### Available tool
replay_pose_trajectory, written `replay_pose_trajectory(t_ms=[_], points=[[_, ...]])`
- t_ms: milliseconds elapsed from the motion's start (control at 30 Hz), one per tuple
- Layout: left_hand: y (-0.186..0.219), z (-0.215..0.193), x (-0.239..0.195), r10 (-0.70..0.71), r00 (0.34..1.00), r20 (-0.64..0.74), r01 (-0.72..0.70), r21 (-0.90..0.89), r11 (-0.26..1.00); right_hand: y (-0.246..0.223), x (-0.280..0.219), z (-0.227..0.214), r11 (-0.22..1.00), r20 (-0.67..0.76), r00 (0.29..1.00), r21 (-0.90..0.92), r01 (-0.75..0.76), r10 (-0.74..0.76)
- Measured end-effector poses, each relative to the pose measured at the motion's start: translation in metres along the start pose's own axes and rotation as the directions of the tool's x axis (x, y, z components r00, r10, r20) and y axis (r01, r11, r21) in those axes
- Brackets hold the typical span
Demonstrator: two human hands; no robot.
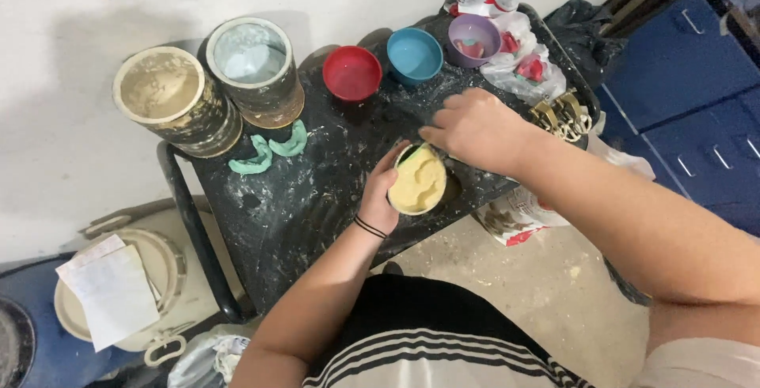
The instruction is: The person mixes a yellow paste in a small container using a green spatula. They then place a pink clay piece onto a yellow clay base and use a small tool to smooth and shape the pink clay on top.
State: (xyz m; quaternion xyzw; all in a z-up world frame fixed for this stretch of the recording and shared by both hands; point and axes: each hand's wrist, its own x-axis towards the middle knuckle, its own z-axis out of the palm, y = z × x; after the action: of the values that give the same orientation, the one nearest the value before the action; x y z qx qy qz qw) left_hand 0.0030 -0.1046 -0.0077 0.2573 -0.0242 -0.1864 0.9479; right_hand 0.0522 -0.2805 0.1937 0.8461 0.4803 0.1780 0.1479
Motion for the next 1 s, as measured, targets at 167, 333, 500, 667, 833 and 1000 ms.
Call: replay_pose_trajectory(t_ms=[167, 333, 500, 667, 833, 1000], points=[[0.001, -0.014, 0.023, -0.166, 0.974, -0.153, 0.179, 0.069, 0.982, -0.01, 0.034, -0.02, 0.998, 0.052, 0.998, -0.05, 0.045, -0.043], [0.016, -0.002, 0.015, 0.021, 0.961, -0.277, -0.009, 0.045, 0.999, -0.018, 0.034, -0.037, 0.941, 0.602, 0.732, -0.112, -0.318, 0.319], [0.012, -0.008, 0.014, 0.109, 0.907, -0.407, -0.091, 0.063, 0.994, -0.066, 0.014, -0.02, 0.655, 0.851, 0.282, -0.093, -0.75, 0.443], [0.021, 0.014, 0.006, 0.1, 0.897, -0.431, -0.09, 0.044, 0.995, -0.093, 0.042, -0.037, 0.453, 0.877, 0.219, 0.001, -0.892, 0.429], [0.001, 0.007, 0.015, 0.14, 0.94, -0.31, -0.136, 0.036, 0.99, -0.082, 0.038, -0.022, 0.496, 0.78, 0.335, 0.037, -0.867, 0.528], [-0.011, 0.01, 0.01, 0.062, 0.967, -0.247, -0.075, -0.044, 0.996, -0.06, 0.001, -0.008, 0.853, 0.433, 0.755, -0.072, -0.516, 0.493]])
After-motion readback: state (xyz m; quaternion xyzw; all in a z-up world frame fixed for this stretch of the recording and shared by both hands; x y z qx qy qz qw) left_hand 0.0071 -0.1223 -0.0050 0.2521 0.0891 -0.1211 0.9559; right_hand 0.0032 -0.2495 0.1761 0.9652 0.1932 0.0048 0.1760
